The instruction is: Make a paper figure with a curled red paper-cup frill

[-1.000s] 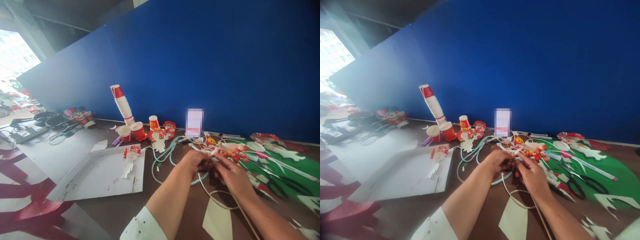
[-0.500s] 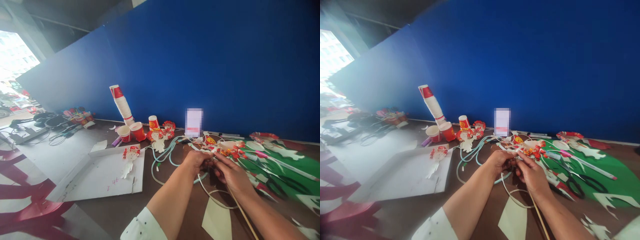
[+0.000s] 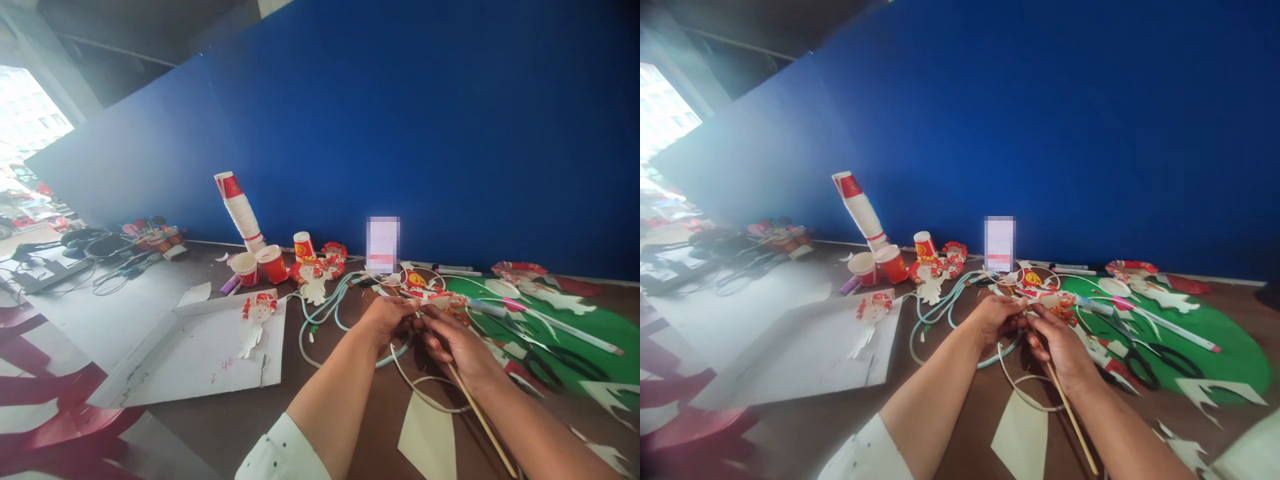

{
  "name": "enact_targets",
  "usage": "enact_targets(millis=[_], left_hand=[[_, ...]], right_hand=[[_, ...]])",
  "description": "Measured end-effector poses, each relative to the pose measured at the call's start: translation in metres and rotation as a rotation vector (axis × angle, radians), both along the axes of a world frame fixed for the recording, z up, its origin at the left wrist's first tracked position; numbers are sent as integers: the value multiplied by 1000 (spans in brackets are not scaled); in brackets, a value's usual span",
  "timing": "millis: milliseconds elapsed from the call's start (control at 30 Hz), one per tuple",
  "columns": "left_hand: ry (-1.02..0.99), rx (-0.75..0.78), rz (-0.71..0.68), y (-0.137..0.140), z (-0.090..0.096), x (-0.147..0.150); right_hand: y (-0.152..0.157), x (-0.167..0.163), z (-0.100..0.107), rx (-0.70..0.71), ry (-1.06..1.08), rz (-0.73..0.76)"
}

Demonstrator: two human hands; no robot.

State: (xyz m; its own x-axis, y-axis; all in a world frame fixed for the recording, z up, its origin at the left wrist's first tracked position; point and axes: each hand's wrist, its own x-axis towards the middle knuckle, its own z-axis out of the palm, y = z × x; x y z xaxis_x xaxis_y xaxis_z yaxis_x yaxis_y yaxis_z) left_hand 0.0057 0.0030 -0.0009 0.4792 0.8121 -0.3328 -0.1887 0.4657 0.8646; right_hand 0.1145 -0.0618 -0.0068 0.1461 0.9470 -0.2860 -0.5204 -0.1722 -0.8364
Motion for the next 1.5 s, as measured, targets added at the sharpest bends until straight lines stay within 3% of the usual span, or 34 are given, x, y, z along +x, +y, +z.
enact_targets(millis=[300, 467, 667, 1000, 1500], left_hand=[[57, -73, 22, 2, 5, 1], [72, -79, 46, 2, 4, 2], [95, -45, 16, 4, -3, 1], [62, -95, 111, 3, -1, 6], [-19, -156, 106, 4, 0, 6]], right_hand=[[1, -5, -3, -21, -56, -68], [-1, -8, -3, -33, -220, -128], [-3, -6, -5, -23, -382, -25], [-3, -7, -6, -46, -352, -18], [-4, -7, -8, 1, -343, -26]])
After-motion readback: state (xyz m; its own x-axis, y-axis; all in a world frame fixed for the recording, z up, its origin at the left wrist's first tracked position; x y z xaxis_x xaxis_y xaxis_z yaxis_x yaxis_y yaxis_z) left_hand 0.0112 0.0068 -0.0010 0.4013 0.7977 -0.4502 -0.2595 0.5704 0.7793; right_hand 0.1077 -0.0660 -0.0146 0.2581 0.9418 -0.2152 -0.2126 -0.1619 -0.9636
